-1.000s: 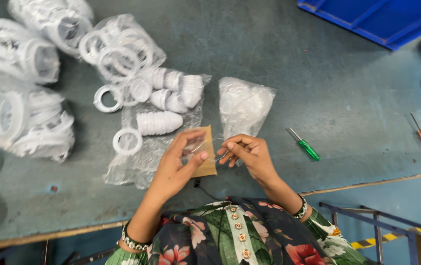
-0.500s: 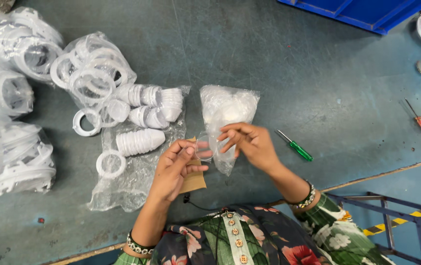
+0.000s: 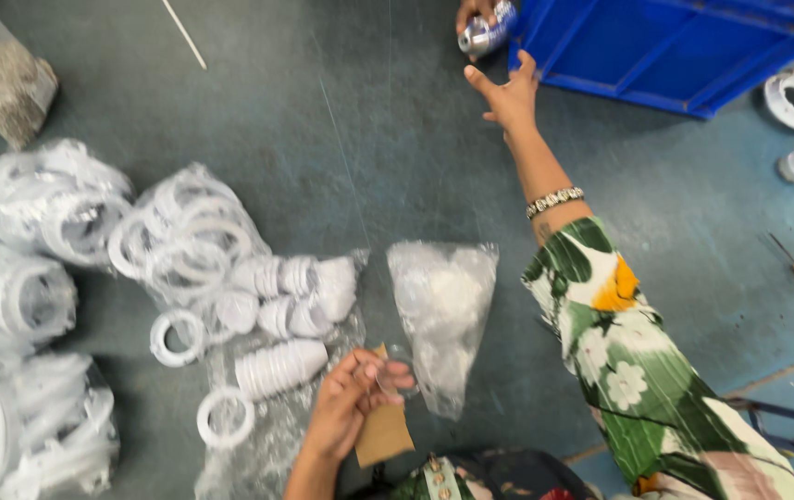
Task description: The person assembles a lighting fixture component by hand, placing a metal heatsink and a plastic lens into a white housing and handling various plastic rings and bags of parts on a blue workbench.
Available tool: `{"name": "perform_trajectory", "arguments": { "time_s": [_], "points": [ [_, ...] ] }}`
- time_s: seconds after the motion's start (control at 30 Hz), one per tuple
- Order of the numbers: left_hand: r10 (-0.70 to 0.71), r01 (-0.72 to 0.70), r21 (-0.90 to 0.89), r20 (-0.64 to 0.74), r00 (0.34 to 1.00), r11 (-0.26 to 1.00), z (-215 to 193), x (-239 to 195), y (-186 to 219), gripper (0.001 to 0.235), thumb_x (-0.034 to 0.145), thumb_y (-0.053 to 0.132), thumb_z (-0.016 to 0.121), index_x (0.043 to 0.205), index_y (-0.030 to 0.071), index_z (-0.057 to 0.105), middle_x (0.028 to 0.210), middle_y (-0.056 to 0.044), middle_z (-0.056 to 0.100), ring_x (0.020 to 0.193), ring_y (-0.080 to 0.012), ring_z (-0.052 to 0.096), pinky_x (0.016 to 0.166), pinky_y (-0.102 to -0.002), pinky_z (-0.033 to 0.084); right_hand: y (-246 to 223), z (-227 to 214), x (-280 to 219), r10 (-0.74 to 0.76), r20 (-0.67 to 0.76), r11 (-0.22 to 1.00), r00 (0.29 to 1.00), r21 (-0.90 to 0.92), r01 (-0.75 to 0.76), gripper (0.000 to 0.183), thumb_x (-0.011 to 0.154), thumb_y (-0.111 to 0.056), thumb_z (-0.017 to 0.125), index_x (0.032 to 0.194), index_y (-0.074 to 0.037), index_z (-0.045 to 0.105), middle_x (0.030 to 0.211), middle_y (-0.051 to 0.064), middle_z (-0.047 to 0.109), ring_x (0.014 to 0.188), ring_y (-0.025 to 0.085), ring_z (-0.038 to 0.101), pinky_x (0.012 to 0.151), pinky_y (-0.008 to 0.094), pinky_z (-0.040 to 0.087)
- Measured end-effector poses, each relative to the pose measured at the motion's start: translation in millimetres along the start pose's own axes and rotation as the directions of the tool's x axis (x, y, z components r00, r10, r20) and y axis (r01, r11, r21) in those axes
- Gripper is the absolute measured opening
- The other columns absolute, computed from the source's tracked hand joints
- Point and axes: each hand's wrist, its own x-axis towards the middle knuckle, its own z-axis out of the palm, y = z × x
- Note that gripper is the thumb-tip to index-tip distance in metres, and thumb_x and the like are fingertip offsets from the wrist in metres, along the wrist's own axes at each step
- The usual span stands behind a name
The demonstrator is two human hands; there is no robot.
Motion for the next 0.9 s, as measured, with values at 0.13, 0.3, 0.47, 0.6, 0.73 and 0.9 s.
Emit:
{"name": "perform_trajectory", "arguments": {
  "time_s": [0.13, 0.3, 0.47, 0.6, 0.73, 0.9],
  "points": [
    [-0.05, 0.049, -0.042, -0.037, 0.998, 0.998, -13, 9, -15, 0.022, 0.099, 0.022, 0.06, 0.107, 0.002, 0.06, 0.109, -0.023, 0.074, 0.096, -0.0313, 0.076, 0.077, -0.042, 0.063, -9, 25, 68, 0.168, -0.042, 0.986, 0.985, 0.014, -0.167, 0.133, 0.069, -0.047, 0.099, 0.161, -0.023, 0.006, 0.155, 0.02, 0.021, 0.125, 0.035, 0.053, 0.08, 0.054, 0.066],
    [-0.111, 0.111, -0.086, 0.013, 0.994, 0.99, -46, 20, -43, 0.019, 0.099, 0.018, 0.056, 0.104, 0.0, 0.059, 0.107, -0.026, 0.074, 0.097, -0.0338, 0.078, 0.075, -0.045, 0.065, 4, 34, 128, 0.211, 0.024, 0.977, 0.977, 0.037, -0.211, 0.147, 0.067, -0.035, 0.099, 0.159, -0.028, -0.016, 0.145, 0.018, 0.043, 0.112, 0.034, 0.07, 0.078, 0.054, 0.063],
    [-0.191, 0.194, -0.217, 0.037, 0.981, 0.957, -60, 30, -58, 0.011, 0.099, 0.012, 0.055, 0.102, 0.001, 0.055, 0.104, -0.027, 0.073, 0.098, -0.0361, 0.078, 0.081, -0.049, 0.067, 13, 34, 162, 0.232, 0.067, 0.972, 0.97, 0.029, -0.234, 0.147, 0.073, -0.026, 0.099, 0.157, -0.027, -0.022, 0.123, 0.013, 0.062, 0.1, 0.034, 0.072, 0.074, 0.051, 0.062],
    [-0.199, 0.194, -0.251, 0.008, 0.98, 0.948, -52, 24, -58, 0.012, 0.099, 0.012, 0.055, 0.103, 0.0, 0.056, 0.103, -0.027, 0.072, 0.097, -0.0357, 0.079, 0.079, -0.047, 0.067, 25, 30, 150, 0.186, 0.133, 0.982, 0.973, 0.012, -0.189, 0.119, 0.076, -0.023, 0.093, 0.154, -0.03, 0.003, 0.123, 0.012, 0.062, 0.096, 0.031, 0.072, 0.072, 0.049, 0.06],
    [-0.179, 0.18, -0.204, 0.024, 0.984, 0.962, -46, 26, -49, 0.013, 0.099, 0.013, 0.055, 0.104, 0.001, 0.056, 0.104, -0.026, 0.073, 0.098, -0.0349, 0.078, 0.078, -0.045, 0.067, 34, 35, 118, 0.051, 0.142, 0.994, 0.989, 0.088, -0.064, 0.102, 0.077, -0.014, 0.088, 0.147, -0.026, 0.016, 0.121, 0.014, 0.064, 0.09, 0.03, 0.073, 0.063, 0.044, 0.061],
    [-0.161, 0.162, -0.1, 0.014, 0.987, 0.982, -40, 23, -32, 0.017, 0.101, 0.017, 0.055, 0.105, 0.001, 0.059, 0.107, -0.024, 0.074, 0.099, -0.0319, 0.078, 0.076, -0.04, 0.066, 26, 25, 74, -0.089, 0.067, 0.98, 0.994, 0.186, 0.075, 0.095, 0.075, -0.008, 0.086, 0.144, -0.022, 0.022, 0.122, 0.013, 0.06, 0.094, 0.029, 0.072, 0.058, 0.043, 0.062]
  ]
}}
